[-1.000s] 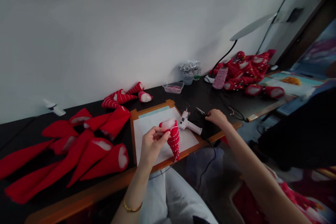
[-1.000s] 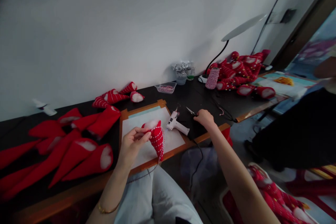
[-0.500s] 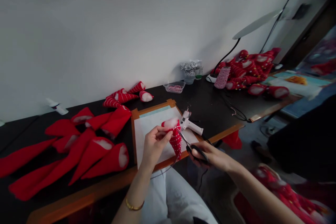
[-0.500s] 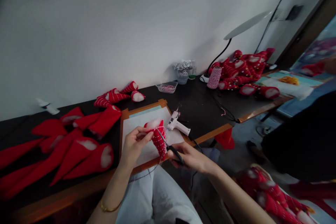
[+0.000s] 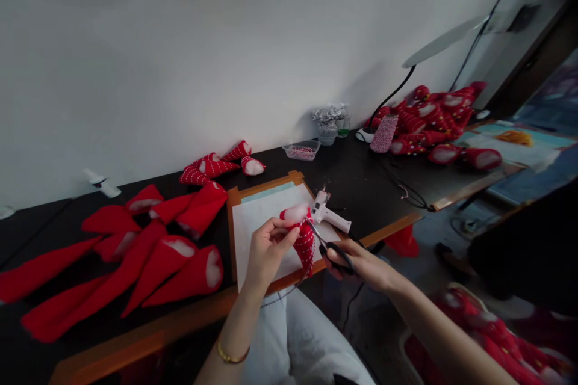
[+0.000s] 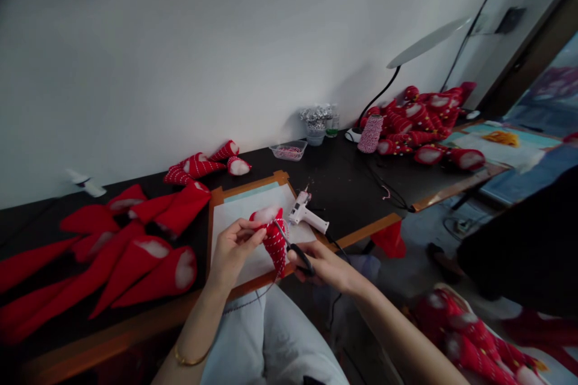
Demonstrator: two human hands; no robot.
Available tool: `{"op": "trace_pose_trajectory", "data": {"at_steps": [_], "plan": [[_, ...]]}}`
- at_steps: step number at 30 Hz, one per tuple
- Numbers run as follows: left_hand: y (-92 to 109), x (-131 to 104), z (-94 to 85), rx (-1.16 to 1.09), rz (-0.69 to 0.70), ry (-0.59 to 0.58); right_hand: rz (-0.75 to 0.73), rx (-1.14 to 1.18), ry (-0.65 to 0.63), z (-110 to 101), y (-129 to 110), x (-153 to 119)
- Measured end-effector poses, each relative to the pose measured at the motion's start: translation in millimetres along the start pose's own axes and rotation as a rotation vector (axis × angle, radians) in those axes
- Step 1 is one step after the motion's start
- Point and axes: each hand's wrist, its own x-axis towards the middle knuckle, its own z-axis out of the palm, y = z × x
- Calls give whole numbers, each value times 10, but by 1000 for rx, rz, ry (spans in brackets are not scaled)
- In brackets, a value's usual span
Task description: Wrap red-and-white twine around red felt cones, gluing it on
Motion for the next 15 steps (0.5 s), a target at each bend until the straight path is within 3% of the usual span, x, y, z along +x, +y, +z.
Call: {"op": "trace_pose_trajectory", "data": {"at_steps": [15], "plan": [[-8,40,12,-31,-16,1,-71,-102,59,64,-49,46]]}}
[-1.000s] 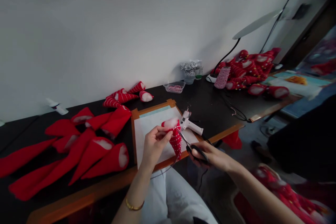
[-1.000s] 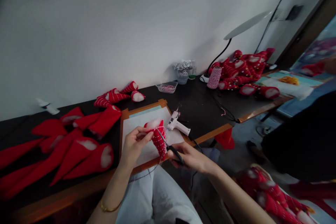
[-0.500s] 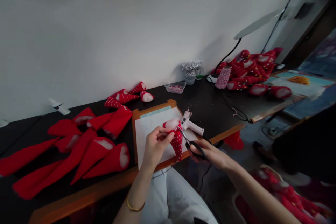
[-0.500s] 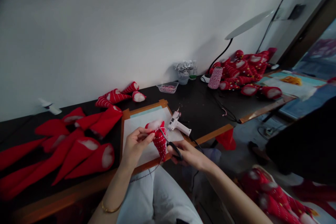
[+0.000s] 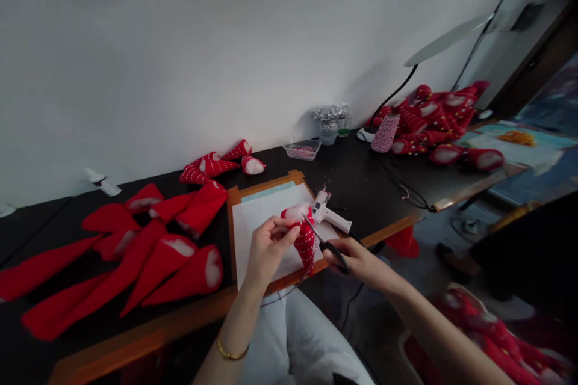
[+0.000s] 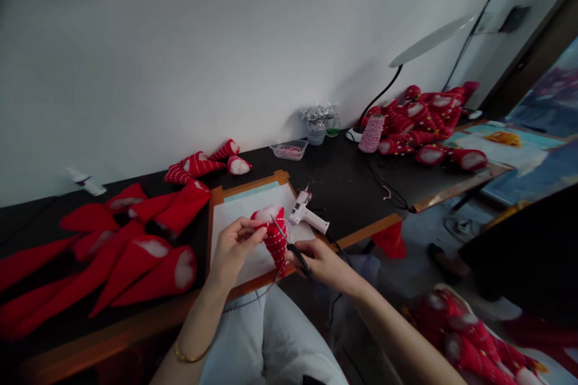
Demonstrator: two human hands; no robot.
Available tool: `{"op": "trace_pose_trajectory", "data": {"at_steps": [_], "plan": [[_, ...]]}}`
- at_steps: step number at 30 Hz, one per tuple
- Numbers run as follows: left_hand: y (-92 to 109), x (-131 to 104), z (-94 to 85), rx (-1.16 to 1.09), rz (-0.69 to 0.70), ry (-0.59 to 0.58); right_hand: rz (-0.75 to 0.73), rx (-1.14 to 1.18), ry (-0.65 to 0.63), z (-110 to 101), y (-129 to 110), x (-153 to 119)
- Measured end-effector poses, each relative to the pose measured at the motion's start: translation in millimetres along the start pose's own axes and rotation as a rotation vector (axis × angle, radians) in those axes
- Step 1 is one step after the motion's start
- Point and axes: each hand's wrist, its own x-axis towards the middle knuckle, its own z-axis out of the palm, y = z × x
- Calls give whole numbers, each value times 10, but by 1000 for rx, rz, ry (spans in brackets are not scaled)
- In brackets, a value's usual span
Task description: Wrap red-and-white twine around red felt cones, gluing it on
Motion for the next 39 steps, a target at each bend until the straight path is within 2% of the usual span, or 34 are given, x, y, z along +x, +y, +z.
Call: {"op": "trace_pose_trajectory", "data": {"at_steps": [2,4,6,8,9,11,13,16,18,22,25,28,32,34,36,39], "plan": [[-15,16,-14,-30,-13,4,-29,-40,-10,-52,13,-6],[-23,32,-30,-61,-25,7,-42,-110,21,-206,81,34],[-24,45,-46,-100,-37,12,-40,-272,202,-466,211,137],[-18,54,-60,-154,-55,17,-57,-542,538,-781,375,280],[-14,57,-67,-183,-70,20,-60,-606,649,-932,455,350],[-7,58,-82,-231,-100,27,-67,-682,784,-1165,579,462],[-6,58,-97,-251,-113,33,-95,-714,842,-1262,639,524],[-18,60,-111,-243,-91,42,-174,-766,888,-1154,637,569],[-30,66,-116,-226,-69,45,-229,-787,860,-978,620,609],[-38,79,-152,-180,-45,67,-356,-794,665,-582,634,708],[-17,80,-214,-101,2,111,-382,-785,559,-322,654,724],[5,73,-257,-2,44,131,-355,-659,470,-107,622,711],[-15,63,-240,-1,31,108,-268,-158,389,87,553,765],[-34,69,-239,-3,35,112,-206,3,365,165,574,780],[-44,90,-270,8,56,136,-142,29,305,256,642,722],[-35,142,-359,-3,85,172,-105,-104,29,398,735,477]]}}
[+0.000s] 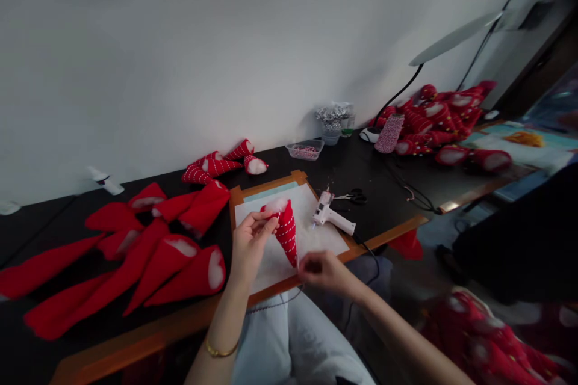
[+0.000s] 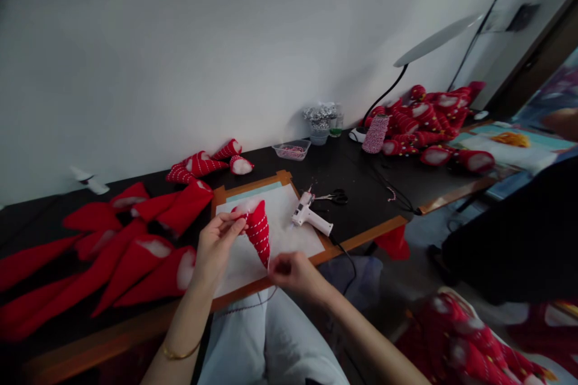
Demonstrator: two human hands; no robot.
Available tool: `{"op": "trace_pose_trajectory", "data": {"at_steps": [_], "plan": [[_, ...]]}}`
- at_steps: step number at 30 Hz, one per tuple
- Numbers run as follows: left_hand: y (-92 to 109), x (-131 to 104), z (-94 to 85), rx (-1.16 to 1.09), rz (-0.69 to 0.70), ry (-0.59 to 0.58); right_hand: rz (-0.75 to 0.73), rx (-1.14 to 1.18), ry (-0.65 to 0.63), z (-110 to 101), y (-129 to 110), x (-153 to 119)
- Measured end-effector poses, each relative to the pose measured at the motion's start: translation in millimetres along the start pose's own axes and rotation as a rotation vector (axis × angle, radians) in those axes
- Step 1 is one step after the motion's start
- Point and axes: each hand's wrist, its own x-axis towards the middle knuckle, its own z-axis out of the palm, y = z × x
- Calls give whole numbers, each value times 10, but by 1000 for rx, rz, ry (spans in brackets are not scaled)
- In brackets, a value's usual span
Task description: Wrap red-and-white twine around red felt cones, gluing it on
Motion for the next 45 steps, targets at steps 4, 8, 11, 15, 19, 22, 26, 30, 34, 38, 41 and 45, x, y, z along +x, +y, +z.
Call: {"op": "trace_pose_trajectory", "data": {"at_steps": [4,8,11,15,19,22,26,30,34,38,41,45], "plan": [[13,57,-40,-2,-1,-1,-84,-255,-26,-74,-160,-288],[14,15,29,52,-8,-42,-109,-578,486,-504,-275,-141],[13,-33,62,63,-29,-82,71,-900,634,-785,-144,102],[13,-61,41,50,-37,-113,114,-922,633,-933,26,258],[12,-65,12,48,-38,-124,44,-750,622,-843,-64,69],[10,-68,15,53,-48,-130,-53,-254,519,-629,-228,-213],[13,-69,48,56,-59,-148,-45,135,358,-350,-376,-493],[24,-70,79,47,-61,-157,13,150,335,-241,-409,-561],[47,-79,92,41,-61,-169,33,183,348,-199,-410,-562],[88,-94,106,19,-74,-173,22,186,348,-149,-377,-569],[113,-106,119,8,-88,-179,-7,162,329,-133,-352,-567],[123,-119,131,4,-99,-179,-24,116,322,-142,-372,-561]]}}
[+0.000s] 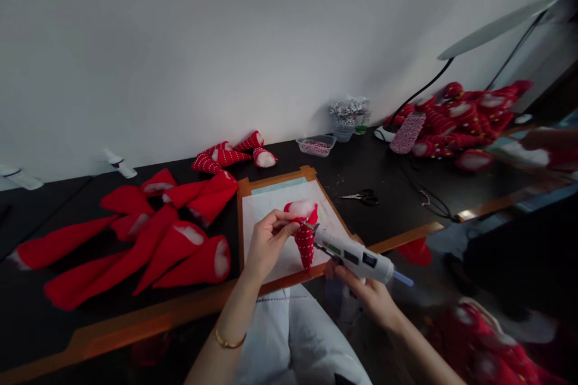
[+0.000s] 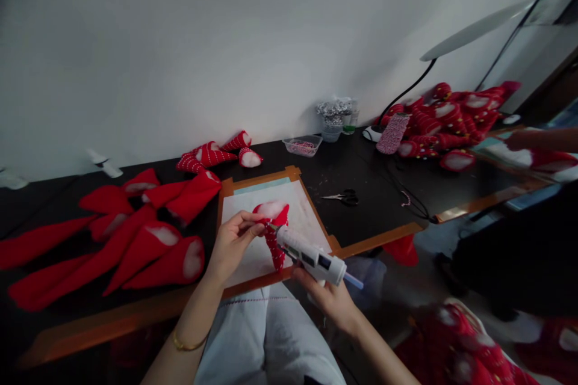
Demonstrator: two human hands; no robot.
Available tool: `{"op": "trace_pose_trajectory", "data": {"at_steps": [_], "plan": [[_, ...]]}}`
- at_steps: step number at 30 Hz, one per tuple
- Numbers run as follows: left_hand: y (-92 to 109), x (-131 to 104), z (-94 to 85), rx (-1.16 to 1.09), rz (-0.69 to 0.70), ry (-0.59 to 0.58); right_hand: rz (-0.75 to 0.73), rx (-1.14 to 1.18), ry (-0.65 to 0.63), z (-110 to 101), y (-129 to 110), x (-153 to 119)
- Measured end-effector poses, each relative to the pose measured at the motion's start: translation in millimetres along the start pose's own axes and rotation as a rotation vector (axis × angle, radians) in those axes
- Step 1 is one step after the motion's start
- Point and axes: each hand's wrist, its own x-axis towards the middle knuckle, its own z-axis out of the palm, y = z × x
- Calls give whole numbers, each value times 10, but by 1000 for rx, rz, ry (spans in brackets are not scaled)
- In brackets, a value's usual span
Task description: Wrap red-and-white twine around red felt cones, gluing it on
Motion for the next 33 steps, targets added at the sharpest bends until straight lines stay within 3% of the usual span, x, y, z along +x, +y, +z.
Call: {"op": "trace_pose_trajectory", "data": {"at_steps": [6,23,33], "plan": [[-7,8,13,-15,-5,4,14,-36,-27,-10,-31,-7],[-44,20,26,-50,-8,-15,44,-27,-36,-50,186,-52],[-71,24,50,-95,-11,-9,-8,13,32,-50,69,-19]]}}
